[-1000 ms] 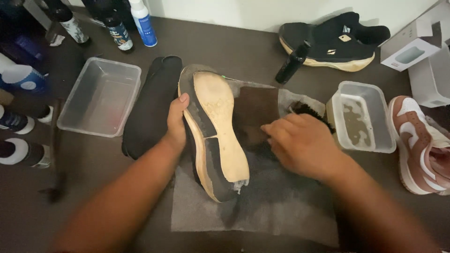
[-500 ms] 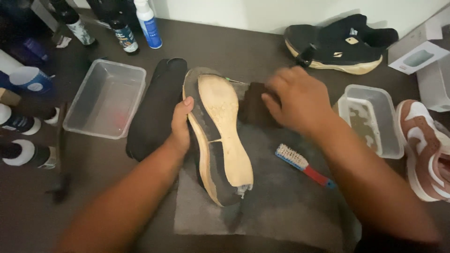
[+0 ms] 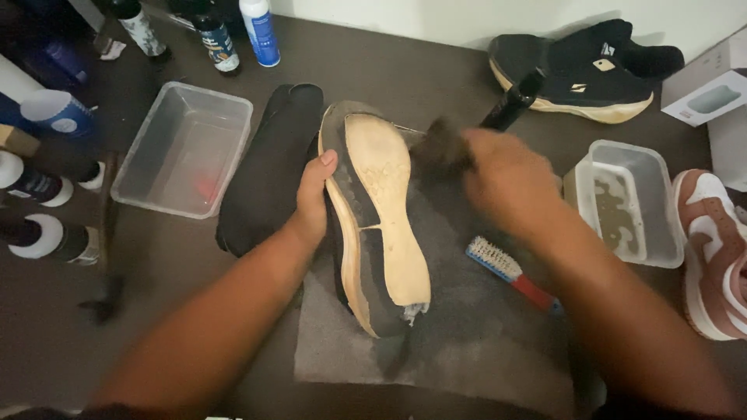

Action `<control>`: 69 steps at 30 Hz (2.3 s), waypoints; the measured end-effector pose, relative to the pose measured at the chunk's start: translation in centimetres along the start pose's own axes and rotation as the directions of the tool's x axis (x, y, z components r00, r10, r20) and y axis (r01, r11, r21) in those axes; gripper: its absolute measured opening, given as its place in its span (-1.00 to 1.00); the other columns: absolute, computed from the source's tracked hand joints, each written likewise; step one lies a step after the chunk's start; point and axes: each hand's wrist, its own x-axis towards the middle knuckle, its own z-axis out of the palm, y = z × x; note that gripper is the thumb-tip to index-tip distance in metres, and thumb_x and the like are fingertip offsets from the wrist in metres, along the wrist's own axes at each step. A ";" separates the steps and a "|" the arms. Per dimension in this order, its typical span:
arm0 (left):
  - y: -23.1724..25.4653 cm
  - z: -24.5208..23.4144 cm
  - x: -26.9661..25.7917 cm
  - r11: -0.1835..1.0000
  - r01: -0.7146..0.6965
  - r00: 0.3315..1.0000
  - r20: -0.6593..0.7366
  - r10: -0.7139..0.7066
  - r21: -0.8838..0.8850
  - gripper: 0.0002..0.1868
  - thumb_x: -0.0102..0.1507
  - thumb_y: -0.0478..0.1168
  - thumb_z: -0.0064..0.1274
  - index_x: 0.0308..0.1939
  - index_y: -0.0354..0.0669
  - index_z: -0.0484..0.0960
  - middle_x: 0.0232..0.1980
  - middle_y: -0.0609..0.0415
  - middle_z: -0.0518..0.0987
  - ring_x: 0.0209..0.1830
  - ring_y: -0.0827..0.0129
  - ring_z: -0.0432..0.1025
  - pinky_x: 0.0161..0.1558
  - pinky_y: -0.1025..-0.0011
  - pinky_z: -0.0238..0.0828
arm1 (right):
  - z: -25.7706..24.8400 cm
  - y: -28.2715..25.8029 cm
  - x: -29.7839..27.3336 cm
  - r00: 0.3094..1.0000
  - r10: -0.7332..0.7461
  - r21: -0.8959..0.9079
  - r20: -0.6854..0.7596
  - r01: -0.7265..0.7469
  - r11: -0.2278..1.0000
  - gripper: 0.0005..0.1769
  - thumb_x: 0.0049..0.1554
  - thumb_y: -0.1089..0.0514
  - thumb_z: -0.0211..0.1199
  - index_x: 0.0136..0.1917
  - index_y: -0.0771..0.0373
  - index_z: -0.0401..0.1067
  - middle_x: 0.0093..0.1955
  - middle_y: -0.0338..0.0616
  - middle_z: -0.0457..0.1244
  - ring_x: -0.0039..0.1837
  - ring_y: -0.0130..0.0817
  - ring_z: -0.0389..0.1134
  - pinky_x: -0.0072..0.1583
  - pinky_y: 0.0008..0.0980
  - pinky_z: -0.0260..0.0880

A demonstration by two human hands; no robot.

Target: The person scrubs the sole of a sneaker with a brush and cleaning solution, then wipes the surface with a cloth. The person repeatedly scrubs the sole with the brush, focusing on the textured areas.

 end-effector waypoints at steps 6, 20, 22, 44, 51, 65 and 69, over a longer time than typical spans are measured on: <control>6.5 12.4 -4.8 0.994 0.104 0.994 0.031 -0.105 0.038 -0.56 0.26 0.00 0.05 -0.04 -0.33 0.69 -0.10 -0.13 0.68 -0.13 0.11 0.59 -0.04 0.23 0.54 | -4.1 -0.3 -3.2 0.904 0.065 0.304 -0.423 0.073 0.950 -0.46 0.24 0.16 0.13 0.46 0.35 0.28 0.21 0.27 0.34 0.11 0.43 0.34 0.00 0.25 0.26; 8.0 14.7 -7.0 0.930 0.351 0.907 0.283 -0.311 -0.104 -0.45 0.30 0.00 -0.06 0.20 -0.39 0.56 0.17 -0.27 0.58 0.13 -0.03 0.49 0.22 0.07 0.40 | 1.6 -4.2 -5.3 0.736 -0.644 0.221 -0.211 0.677 0.702 -0.08 0.10 0.23 0.34 0.61 0.36 -0.02 0.68 0.19 -0.07 0.70 0.15 -0.03 0.57 -0.01 0.14; 7.9 14.7 -6.9 0.901 0.412 0.885 0.294 -0.361 -0.134 -0.46 0.30 0.02 -0.08 0.18 -0.35 0.57 0.13 -0.25 0.59 0.07 -0.01 0.49 0.15 0.06 0.40 | 1.6 -4.0 -6.0 0.738 -0.650 0.146 -0.180 0.674 0.724 0.00 -0.03 0.21 0.47 0.58 0.32 0.09 0.67 0.12 -0.03 0.68 0.04 0.01 0.52 -0.08 0.20; 5.7 12.4 -4.6 0.989 0.072 0.994 -0.087 -0.061 0.133 -0.55 0.10 -0.16 0.08 0.04 -0.29 0.63 -0.17 -0.03 0.63 -0.20 0.16 0.57 -0.11 0.19 0.58 | 3.4 -4.0 -16.1 0.643 -0.683 0.111 -0.347 0.751 0.651 -0.75 0.34 0.21 0.08 0.25 0.26 0.43 0.38 0.19 0.27 0.41 0.16 0.35 0.15 -0.29 0.51; 6.5 13.9 -5.6 0.978 0.180 0.973 -0.163 -0.162 0.106 -0.63 0.08 -0.12 0.09 -0.15 -0.32 0.68 -0.27 -0.07 0.64 -0.27 0.15 0.58 -0.14 0.23 0.56 | 3.2 -3.8 -17.4 0.617 -0.732 -0.024 -0.288 0.760 0.650 -0.77 0.35 0.18 0.07 0.23 0.15 0.45 0.36 0.02 0.31 0.40 0.06 0.36 -0.05 -0.36 0.40; 6.8 13.2 -5.3 0.981 0.161 0.983 -0.112 -0.149 0.107 -0.61 0.13 -0.06 0.08 -0.14 -0.31 0.68 -0.21 -0.13 0.66 -0.22 0.07 0.57 -0.12 0.19 0.57 | 2.4 3.6 -18.7 0.966 -0.100 0.757 -0.240 0.250 0.603 -0.37 0.13 -0.05 0.10 0.37 0.34 0.34 0.42 0.06 0.28 0.44 -0.18 0.35 0.48 -0.24 0.31; 6.2 12.3 -4.7 0.991 0.129 0.991 -0.053 -0.126 0.046 -0.56 0.14 -0.09 0.10 -0.01 -0.33 0.67 -0.11 -0.14 0.67 -0.13 0.05 0.58 -0.03 0.17 0.57 | 2.0 3.7 -15.7 0.927 0.375 0.994 -0.027 -0.014 0.105 -0.41 0.04 0.21 0.24 0.35 0.35 0.38 0.16 -0.10 0.33 0.17 -0.30 0.32 0.24 -0.36 0.28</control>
